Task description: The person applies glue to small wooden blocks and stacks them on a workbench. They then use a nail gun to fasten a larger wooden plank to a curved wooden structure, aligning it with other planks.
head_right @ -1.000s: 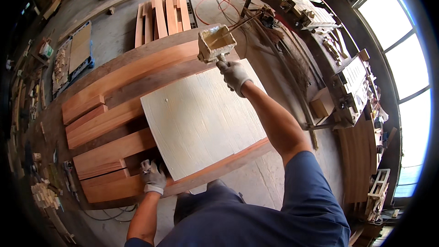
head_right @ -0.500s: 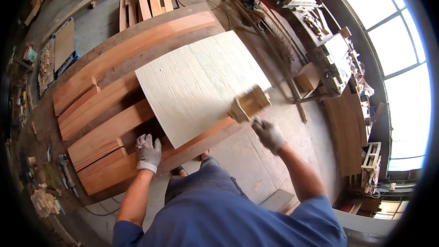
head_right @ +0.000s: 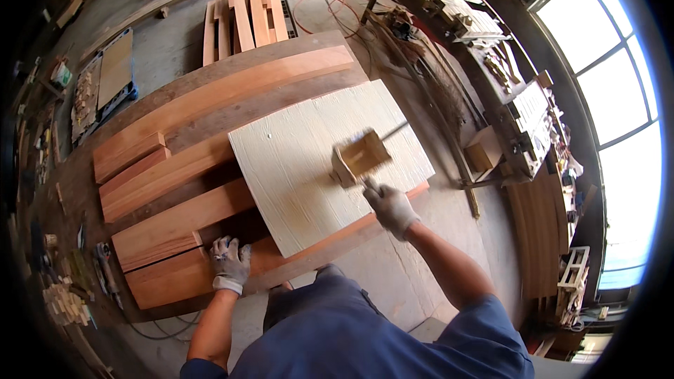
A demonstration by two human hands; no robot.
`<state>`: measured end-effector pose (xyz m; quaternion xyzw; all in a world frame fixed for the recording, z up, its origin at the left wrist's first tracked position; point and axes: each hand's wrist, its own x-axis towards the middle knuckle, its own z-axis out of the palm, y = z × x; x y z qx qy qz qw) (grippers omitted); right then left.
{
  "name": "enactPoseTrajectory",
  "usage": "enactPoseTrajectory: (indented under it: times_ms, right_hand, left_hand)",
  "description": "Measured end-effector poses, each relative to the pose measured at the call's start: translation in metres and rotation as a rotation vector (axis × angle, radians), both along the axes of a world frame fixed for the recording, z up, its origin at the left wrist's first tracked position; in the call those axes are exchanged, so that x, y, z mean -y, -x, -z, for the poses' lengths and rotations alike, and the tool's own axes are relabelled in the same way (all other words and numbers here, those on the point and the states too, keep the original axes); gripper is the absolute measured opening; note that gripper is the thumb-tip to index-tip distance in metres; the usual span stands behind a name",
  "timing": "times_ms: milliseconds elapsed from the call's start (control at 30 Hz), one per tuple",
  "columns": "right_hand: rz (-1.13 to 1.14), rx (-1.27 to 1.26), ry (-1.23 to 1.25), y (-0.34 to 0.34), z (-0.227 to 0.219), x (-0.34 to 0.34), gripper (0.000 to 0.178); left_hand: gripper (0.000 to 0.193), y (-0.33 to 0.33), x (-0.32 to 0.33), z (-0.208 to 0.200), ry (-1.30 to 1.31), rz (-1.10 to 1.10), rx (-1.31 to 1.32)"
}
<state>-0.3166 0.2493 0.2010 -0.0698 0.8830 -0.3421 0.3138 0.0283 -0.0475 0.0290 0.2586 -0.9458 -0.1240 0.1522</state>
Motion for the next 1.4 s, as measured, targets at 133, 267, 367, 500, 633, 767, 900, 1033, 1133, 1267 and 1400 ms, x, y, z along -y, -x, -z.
enactPoseTrajectory:
  times_ms: [133, 267, 367, 500, 633, 767, 900, 1033, 1133, 1267, 1400]
  right_hand:
    - [0.015, 0.034, 0.174, 0.082, 0.020, 0.112, 0.046]
    - [0.014, 0.093, 0.306, 0.155, 0.020, 0.212, 0.046]
    - [-0.029, 0.030, 0.291, 0.140, -0.007, 0.228, 0.044]
    - [-0.024, 0.025, 0.242, 0.111, -0.012, 0.213, 0.046]
    - [0.031, 0.074, 0.247, 0.073, 0.012, 0.176, 0.048]
    - [0.036, 0.036, 0.195, 0.011, 0.037, 0.071, 0.044]
    - [0.130, 0.050, -0.053, -0.094, -0.018, -0.036, 0.040]
    - [0.238, 0.130, -0.163, -0.152, -0.070, -0.078, 0.041]
    - [0.211, 0.112, -0.135, -0.154, -0.084, -0.059, 0.044]
    - [0.120, 0.031, -0.034, -0.133, -0.047, -0.038, 0.049]
    - [0.095, 0.114, -0.104, -0.098, -0.040, 0.032, 0.050]
  left_hand:
    - [0.035, 0.002, -0.001, -0.002, 0.021, -0.006, 0.023]
    - [0.036, 0.000, -0.002, -0.006, -0.004, -0.015, 0.036]
    - [0.037, -0.004, -0.003, -0.006, -0.074, -0.019, 0.025]
    - [0.038, 0.003, 0.000, -0.017, -0.089, -0.012, 0.069]
    - [0.041, 0.006, -0.002, -0.030, -0.095, -0.033, 0.124]
    - [0.041, 0.004, 0.001, -0.029, -0.088, -0.012, 0.107]
    - [0.037, 0.007, 0.003, -0.017, -0.070, -0.003, 0.039]
    - [0.038, 0.011, 0.002, -0.019, -0.098, 0.000, 0.082]
    - [0.041, 0.007, 0.009, -0.013, -0.159, 0.028, 0.017]
    - [0.042, -0.010, 0.020, -0.022, -0.099, 0.079, -0.027]
    - [0.040, -0.021, 0.021, -0.020, -0.042, 0.036, 0.026]
